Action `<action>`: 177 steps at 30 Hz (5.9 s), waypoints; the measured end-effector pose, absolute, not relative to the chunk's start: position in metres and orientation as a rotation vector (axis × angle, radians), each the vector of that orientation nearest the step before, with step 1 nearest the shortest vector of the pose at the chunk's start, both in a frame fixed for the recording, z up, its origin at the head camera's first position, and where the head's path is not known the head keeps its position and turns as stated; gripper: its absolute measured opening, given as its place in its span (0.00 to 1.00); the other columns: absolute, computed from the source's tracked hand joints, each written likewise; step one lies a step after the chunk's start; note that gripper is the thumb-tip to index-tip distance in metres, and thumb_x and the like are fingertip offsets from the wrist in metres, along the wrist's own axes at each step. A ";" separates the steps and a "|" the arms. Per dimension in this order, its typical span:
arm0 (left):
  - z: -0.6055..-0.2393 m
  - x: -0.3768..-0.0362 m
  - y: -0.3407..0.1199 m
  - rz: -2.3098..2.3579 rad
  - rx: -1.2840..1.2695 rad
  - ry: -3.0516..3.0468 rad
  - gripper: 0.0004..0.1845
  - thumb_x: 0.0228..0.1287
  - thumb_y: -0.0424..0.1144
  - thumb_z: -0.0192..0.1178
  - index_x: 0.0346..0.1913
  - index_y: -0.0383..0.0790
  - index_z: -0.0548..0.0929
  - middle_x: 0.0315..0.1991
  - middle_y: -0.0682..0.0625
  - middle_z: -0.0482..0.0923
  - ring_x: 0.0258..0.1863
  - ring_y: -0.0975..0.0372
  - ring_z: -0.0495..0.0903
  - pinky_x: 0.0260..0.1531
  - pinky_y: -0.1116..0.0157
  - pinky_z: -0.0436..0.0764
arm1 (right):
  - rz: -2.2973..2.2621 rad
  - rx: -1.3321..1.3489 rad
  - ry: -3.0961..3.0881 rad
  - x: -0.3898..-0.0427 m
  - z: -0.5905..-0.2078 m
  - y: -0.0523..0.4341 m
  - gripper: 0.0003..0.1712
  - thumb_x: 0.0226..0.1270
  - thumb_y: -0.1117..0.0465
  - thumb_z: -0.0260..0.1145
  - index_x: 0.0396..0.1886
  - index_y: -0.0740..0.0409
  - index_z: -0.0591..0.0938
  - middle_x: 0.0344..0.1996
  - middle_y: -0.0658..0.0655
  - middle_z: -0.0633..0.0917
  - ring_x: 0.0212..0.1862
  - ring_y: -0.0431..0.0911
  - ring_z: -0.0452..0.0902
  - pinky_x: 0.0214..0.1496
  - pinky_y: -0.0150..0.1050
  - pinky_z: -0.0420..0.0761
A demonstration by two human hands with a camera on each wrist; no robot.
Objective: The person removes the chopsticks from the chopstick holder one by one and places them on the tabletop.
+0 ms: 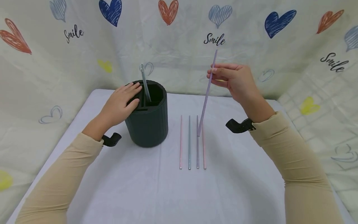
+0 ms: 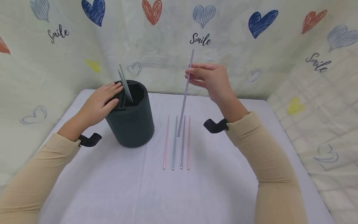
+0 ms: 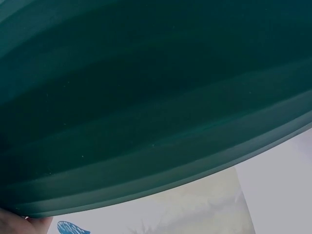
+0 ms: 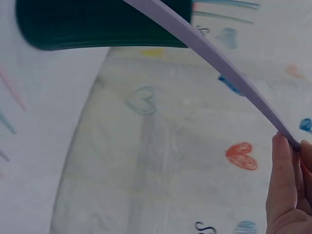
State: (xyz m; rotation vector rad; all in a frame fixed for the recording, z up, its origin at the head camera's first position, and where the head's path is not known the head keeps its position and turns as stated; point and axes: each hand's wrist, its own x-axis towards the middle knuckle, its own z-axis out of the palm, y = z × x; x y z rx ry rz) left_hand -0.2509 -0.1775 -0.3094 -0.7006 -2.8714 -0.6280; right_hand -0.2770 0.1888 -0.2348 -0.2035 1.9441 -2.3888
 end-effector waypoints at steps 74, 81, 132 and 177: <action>-0.309 -0.251 -0.176 -0.647 -0.691 -2.861 0.29 0.78 0.45 0.41 0.77 0.40 0.61 0.79 0.44 0.55 0.80 0.49 0.50 0.80 0.47 0.46 | -1.724 0.496 1.963 -0.312 -0.432 0.245 0.02 0.64 0.70 0.68 0.34 0.60 0.84 0.22 0.49 0.88 0.27 0.37 0.85 0.37 0.29 0.87; -0.307 -0.251 -0.176 -0.639 -0.692 -2.869 0.29 0.78 0.45 0.42 0.77 0.39 0.61 0.79 0.44 0.55 0.80 0.49 0.50 0.80 0.47 0.46 | -1.618 0.531 2.043 -0.315 -0.435 0.243 0.05 0.61 0.68 0.72 0.30 0.61 0.82 0.15 0.50 0.85 0.20 0.37 0.83 0.28 0.28 0.85; -0.308 -0.251 -0.176 -0.648 -0.692 -2.874 0.29 0.78 0.45 0.42 0.77 0.39 0.60 0.79 0.43 0.55 0.80 0.48 0.49 0.79 0.46 0.46 | -2.006 -0.574 2.125 -0.321 -0.283 0.045 0.20 0.68 0.65 0.66 0.59 0.66 0.82 0.57 0.63 0.85 0.57 0.49 0.84 0.60 0.35 0.83; -0.311 -0.253 -0.174 -0.661 -0.701 -2.852 0.29 0.78 0.45 0.42 0.77 0.39 0.61 0.79 0.43 0.56 0.80 0.48 0.50 0.80 0.49 0.46 | -2.507 -0.728 1.957 -0.297 -0.217 0.072 0.15 0.64 0.73 0.67 0.51 0.73 0.84 0.34 0.53 0.91 0.42 0.44 0.89 0.56 0.40 0.85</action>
